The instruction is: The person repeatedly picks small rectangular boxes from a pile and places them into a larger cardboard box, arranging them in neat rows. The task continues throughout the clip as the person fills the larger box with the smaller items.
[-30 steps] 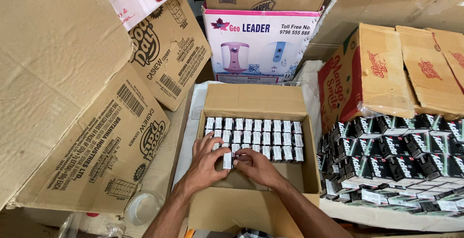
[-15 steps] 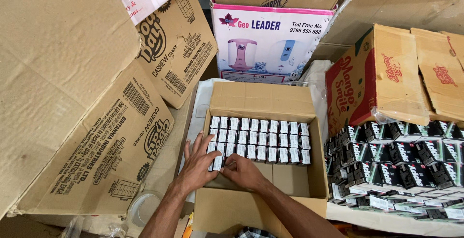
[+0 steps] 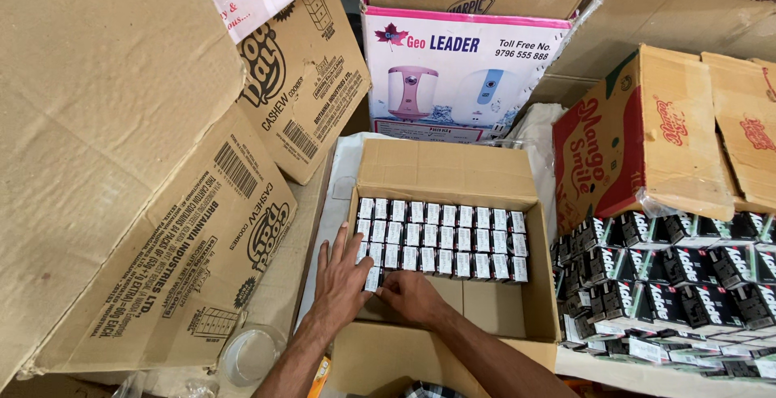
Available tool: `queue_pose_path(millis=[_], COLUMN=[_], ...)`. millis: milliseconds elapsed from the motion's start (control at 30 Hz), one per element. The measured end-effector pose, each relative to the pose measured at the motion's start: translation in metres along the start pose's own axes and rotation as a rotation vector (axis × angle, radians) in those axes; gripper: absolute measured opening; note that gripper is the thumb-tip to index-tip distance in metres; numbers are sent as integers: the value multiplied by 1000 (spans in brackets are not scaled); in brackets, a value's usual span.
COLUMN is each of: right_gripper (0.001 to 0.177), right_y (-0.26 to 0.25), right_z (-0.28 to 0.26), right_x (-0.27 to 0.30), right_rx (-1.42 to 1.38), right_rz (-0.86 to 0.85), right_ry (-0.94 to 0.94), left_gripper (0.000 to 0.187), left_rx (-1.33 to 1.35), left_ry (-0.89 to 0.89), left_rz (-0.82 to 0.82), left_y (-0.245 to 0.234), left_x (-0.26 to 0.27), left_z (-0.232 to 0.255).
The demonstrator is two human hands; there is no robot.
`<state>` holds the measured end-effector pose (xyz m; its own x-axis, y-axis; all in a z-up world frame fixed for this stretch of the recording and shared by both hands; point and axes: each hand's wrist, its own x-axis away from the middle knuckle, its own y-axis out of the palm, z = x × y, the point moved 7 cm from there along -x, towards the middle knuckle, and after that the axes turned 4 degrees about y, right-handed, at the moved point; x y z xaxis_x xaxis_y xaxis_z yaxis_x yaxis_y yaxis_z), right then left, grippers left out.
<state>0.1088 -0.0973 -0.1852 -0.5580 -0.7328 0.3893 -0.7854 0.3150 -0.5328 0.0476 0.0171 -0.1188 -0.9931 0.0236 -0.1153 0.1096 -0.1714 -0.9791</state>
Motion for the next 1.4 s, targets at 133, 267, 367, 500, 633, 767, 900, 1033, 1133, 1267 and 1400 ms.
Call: queue_pose_path(millis=[133, 267, 367, 500, 633, 767, 900, 1033, 1133, 1267, 1400], right_gripper=[29, 22, 21, 29, 29, 29, 28, 29, 36, 48, 48], right_y=[1, 9, 5, 1, 1, -9, -29, -59, -89, -131, -176], right_z=[3, 17, 10, 1, 14, 29, 8, -13, -25, -27, -17], right_x=[-4, -12, -5, 2, -3, -7, 8, 33, 55, 86, 124], right_rx=[5, 32, 42, 13, 27, -32, -164, -218, -325, -371, -409], right_rz=[-2, 9, -11, -34, 4, 76, 136, 144, 154, 264, 389], right_ry=[-7, -77, -108, -130, -66, 68, 80, 19, -48, -58, -26], left_gripper=[49, 55, 64, 82, 86, 82, 78, 74, 75, 74, 73], left_rx=[2, 5, 53, 77, 99, 489, 697, 761, 788, 977, 1064], left_ry=[27, 38, 30, 23, 45, -131, -222, -243, -188, -86, 11], left_rz=[4, 23, 20, 3, 47, -81, -68, -9, 41, 41, 14], left_y=[-4, -2, -1, 4, -4, -1, 7, -22, -51, -67, -77], left_x=[0, 0, 0, 0, 0, -2, 0, -12, -25, -44, -69], left_z=[0, -2, -3, -5, -2, -10, -21, -11, 10, 42, 81])
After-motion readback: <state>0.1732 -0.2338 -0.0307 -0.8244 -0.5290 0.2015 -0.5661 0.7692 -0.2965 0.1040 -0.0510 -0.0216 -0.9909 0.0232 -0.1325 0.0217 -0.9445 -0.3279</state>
